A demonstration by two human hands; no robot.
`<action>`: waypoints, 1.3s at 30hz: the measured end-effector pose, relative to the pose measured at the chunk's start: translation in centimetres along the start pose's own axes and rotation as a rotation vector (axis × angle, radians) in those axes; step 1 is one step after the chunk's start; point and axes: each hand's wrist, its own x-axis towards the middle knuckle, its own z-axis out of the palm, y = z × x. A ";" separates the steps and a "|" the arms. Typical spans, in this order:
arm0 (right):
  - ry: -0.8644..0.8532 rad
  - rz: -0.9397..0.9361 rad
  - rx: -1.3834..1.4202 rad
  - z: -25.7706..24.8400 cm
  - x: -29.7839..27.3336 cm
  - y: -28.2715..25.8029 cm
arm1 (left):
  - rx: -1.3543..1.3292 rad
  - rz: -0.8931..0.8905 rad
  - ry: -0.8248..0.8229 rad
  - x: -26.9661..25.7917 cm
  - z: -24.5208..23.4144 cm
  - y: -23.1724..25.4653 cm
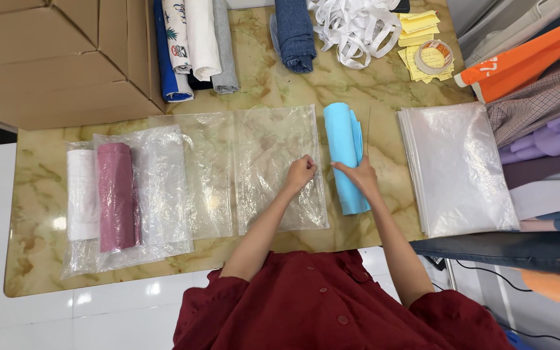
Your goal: The person places rolls of white, pink, and light-blue cloth individually into plastic bags, smooths the bags, and arranges them on a table.
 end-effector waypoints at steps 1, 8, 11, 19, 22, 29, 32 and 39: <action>0.004 0.001 0.000 -0.2 -0.1 0.1 | -0.001 0.003 -0.003 0.1 -0.2 0.1; -0.082 -0.106 0.375 -0.4 -2.2 0.4 | -0.035 0.001 -0.098 0.6 -1.0 0.5; -0.139 -0.075 0.533 0.0 -4.1 -0.2 | 0.000 0.004 -0.096 1.1 -1.0 0.1; -0.347 -0.101 0.451 -0.4 -3.0 1.6 | -0.260 -0.055 -0.007 -1.6 -2.3 2.3; -0.376 -0.107 0.351 -1.2 -1.4 3.5 | -0.440 -0.080 0.071 -3.2 -3.8 3.6; -0.299 -0.139 0.138 -3.7 -0.7 3.0 | -0.470 0.021 0.130 -3.8 -4.8 4.5; -0.301 -0.195 -0.078 -4.0 -0.1 1.4 | -0.426 0.082 0.043 -4.4 -4.5 5.1; -0.385 -0.285 -0.233 -0.9 2.4 -3.2 | -0.421 0.161 -0.064 -6.0 -4.4 7.8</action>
